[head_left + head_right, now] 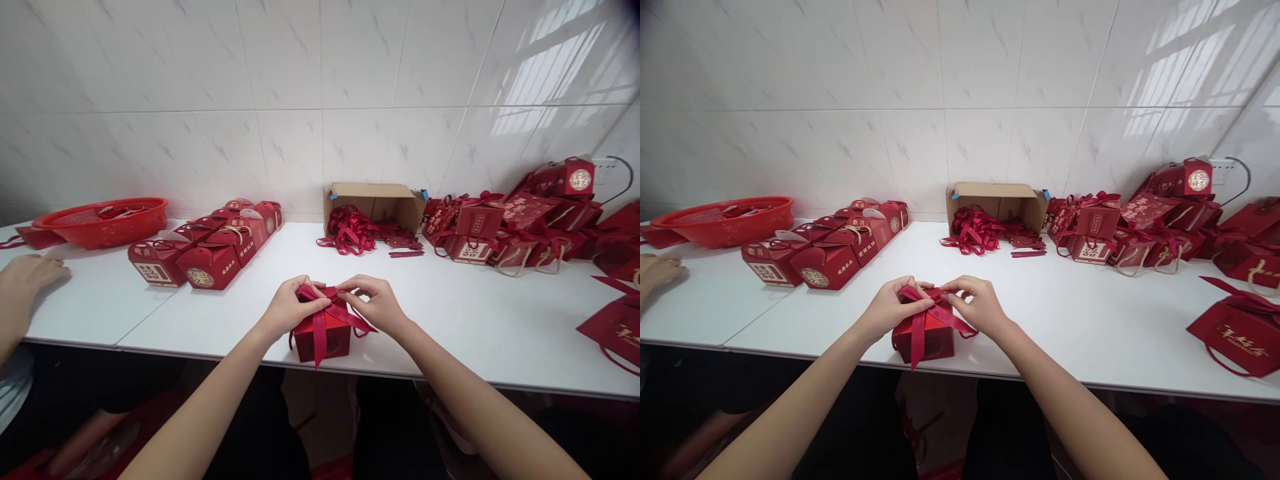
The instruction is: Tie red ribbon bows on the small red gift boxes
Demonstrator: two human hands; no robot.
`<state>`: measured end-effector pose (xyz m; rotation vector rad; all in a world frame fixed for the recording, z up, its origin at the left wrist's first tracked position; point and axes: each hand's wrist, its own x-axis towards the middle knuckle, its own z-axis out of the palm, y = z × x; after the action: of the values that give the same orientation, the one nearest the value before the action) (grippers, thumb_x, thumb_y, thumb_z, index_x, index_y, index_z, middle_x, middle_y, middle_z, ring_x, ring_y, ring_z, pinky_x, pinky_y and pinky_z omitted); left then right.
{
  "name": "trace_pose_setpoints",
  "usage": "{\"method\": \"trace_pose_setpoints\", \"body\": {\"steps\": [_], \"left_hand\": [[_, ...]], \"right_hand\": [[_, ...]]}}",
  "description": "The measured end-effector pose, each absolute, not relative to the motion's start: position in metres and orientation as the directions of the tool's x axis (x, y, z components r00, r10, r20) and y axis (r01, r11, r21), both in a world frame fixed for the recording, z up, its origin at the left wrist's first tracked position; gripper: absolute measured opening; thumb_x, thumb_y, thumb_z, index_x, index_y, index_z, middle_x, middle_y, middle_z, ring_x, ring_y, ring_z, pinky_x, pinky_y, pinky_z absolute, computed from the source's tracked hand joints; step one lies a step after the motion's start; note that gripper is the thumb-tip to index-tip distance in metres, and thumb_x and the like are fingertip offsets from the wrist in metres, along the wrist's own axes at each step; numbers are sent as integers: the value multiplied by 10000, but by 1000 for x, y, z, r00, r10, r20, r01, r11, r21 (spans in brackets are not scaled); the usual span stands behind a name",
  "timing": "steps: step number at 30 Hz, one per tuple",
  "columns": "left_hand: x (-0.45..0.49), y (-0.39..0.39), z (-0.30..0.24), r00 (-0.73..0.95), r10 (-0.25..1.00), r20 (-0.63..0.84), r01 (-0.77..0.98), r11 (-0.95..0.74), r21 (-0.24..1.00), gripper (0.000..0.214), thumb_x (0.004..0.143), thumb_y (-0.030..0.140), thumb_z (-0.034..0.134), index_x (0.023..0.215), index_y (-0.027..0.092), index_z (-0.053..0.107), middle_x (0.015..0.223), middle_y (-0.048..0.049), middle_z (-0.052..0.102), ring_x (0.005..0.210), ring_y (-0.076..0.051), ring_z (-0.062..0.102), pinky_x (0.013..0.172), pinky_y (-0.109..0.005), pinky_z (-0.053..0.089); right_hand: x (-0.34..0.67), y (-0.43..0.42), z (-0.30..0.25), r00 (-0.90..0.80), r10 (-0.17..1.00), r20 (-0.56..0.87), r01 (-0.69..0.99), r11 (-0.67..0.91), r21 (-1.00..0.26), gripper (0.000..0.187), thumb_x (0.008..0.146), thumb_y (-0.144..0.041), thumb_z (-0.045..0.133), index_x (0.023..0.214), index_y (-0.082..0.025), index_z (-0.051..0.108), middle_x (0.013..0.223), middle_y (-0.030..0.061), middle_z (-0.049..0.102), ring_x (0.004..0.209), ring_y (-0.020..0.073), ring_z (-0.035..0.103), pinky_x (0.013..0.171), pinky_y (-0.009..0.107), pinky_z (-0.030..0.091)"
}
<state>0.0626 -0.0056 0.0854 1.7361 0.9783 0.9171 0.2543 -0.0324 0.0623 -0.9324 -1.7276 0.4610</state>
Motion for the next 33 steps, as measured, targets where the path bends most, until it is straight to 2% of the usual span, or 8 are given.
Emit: {"method": "trace_pose_setpoints", "body": {"steps": [5, 8, 11, 15, 17, 21, 26, 33], "left_hand": [[64, -6, 88, 439, 886, 151, 232, -274, 934, 286, 635, 370, 752, 668, 169, 551, 999, -108, 690, 966, -253, 634, 894, -406, 456], [65, -7, 90, 443, 884, 147, 213, -263, 941, 288, 637, 361, 753, 667, 167, 543, 1009, -108, 683, 957, -246, 634, 882, -400, 461], [65, -10, 88, 436, 886, 157, 175, -254, 951, 264, 649, 344, 746, 662, 168, 550, 998, -101, 680, 1002, -247, 617, 887, -385, 458], [66, -14, 83, 433, 885, 168, 128, -245, 961, 245, 661, 319, 741, 651, 168, 549, 976, -86, 677, 1027, -245, 606, 875, -363, 465], [67, -15, 82, 432, 887, 163, 127, -239, 963, 241, 666, 311, 738, 653, 167, 545, 973, -86, 672, 1019, -241, 608, 864, -358, 470], [70, -16, 84, 427, 889, 163, 154, -249, 956, 249, 668, 306, 736, 649, 161, 536, 981, -95, 660, 1002, -235, 611, 869, -365, 462], [72, -15, 88, 457, 875, 157, 179, -264, 948, 255, 664, 313, 739, 671, 152, 541, 1008, -107, 651, 957, -231, 623, 865, -383, 461], [68, -12, 87, 498, 857, 137, 146, -238, 960, 244, 712, 325, 706, 710, 156, 530, 1075, -120, 638, 1007, -235, 616, 882, -387, 450]], "right_hand": [[258, -32, 68, -227, 704, 673, 441, 691, -573, 156, 848, -218, 567, 893, -238, 714, 849, 48, 716, 736, 161, 640, 624, 284, 511], [258, -32, 69, -210, 686, 697, 447, 701, -555, 149, 840, -204, 575, 862, -230, 720, 790, 45, 715, 690, 157, 637, 620, 285, 507], [257, -32, 68, -133, 741, 658, 409, 646, -645, 109, 802, -216, 617, 789, -219, 725, 734, 44, 710, 653, 159, 639, 597, 282, 513], [255, -34, 63, -16, 877, 481, 177, 476, -861, 126, 735, -305, 679, 709, -187, 712, 687, 55, 696, 623, 180, 657, 580, 299, 546], [255, -35, 60, 14, 919, 394, 82, 391, -917, 165, 699, -343, 706, 693, -178, 707, 665, 50, 693, 601, 176, 651, 575, 300, 549], [257, -36, 59, 46, 941, 334, 55, 332, -942, 205, 653, -364, 734, 670, -163, 700, 620, 38, 683, 551, 144, 602, 550, 280, 519], [261, -38, 66, 14, 949, 314, 104, 311, -945, 207, 667, -351, 723, 669, -147, 687, 575, 21, 651, 518, 114, 545, 528, 258, 468], [268, -33, 78, -138, 956, 259, 104, 275, -956, 212, 622, -337, 768, 651, -150, 673, 639, 32, 685, 586, 139, 605, 587, 273, 483]]}}
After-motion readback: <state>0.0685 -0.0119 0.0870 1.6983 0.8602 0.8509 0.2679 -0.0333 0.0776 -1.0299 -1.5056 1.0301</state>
